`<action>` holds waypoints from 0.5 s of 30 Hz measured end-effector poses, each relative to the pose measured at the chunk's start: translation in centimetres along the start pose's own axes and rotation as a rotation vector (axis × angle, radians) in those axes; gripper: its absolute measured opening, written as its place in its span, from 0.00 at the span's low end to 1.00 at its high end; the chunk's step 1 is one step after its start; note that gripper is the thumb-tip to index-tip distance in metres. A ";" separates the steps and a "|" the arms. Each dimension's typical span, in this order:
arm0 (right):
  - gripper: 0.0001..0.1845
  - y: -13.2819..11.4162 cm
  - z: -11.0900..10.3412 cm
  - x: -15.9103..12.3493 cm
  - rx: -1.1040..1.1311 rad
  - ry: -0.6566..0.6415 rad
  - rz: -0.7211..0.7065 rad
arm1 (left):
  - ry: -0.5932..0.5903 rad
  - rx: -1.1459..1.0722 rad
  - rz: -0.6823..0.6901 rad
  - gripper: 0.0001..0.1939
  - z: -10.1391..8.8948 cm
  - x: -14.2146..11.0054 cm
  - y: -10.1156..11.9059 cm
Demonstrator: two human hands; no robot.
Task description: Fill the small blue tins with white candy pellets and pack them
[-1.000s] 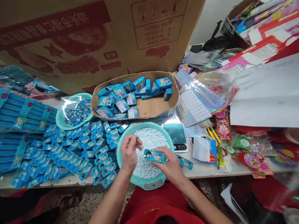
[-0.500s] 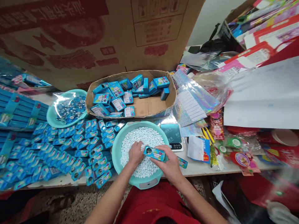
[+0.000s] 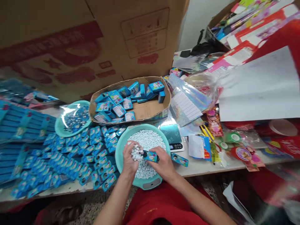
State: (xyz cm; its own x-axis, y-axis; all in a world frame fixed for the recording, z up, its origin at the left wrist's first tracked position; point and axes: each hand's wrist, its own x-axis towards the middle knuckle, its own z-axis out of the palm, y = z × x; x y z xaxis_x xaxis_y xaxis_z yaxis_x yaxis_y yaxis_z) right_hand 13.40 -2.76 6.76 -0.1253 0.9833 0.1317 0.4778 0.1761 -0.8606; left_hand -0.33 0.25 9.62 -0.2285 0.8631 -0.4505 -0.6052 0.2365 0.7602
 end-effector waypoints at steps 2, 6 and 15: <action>0.12 -0.4 0.3 0.0 -0.014 -0.031 -0.041 | 0.048 -0.011 0.112 0.12 0.6 -0.2 0.0; 0.13 -0.3 0.8 0.4 -0.026 -0.006 -0.177 | 0.113 0.012 0.218 0.12 1.1 -0.3 0.1; 0.15 -0.6 1.1 1.6 -0.030 -0.040 -0.267 | 0.147 -0.076 0.240 0.12 1.4 -0.9 2.0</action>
State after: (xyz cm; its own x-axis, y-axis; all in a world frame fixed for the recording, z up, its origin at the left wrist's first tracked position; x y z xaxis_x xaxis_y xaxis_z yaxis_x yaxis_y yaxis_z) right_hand 11.94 -1.31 6.88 -0.2845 0.8994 0.3319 0.4488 0.4309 -0.7829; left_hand -0.27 0.54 12.21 -0.4769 0.8148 -0.3296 -0.5749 -0.0056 0.8182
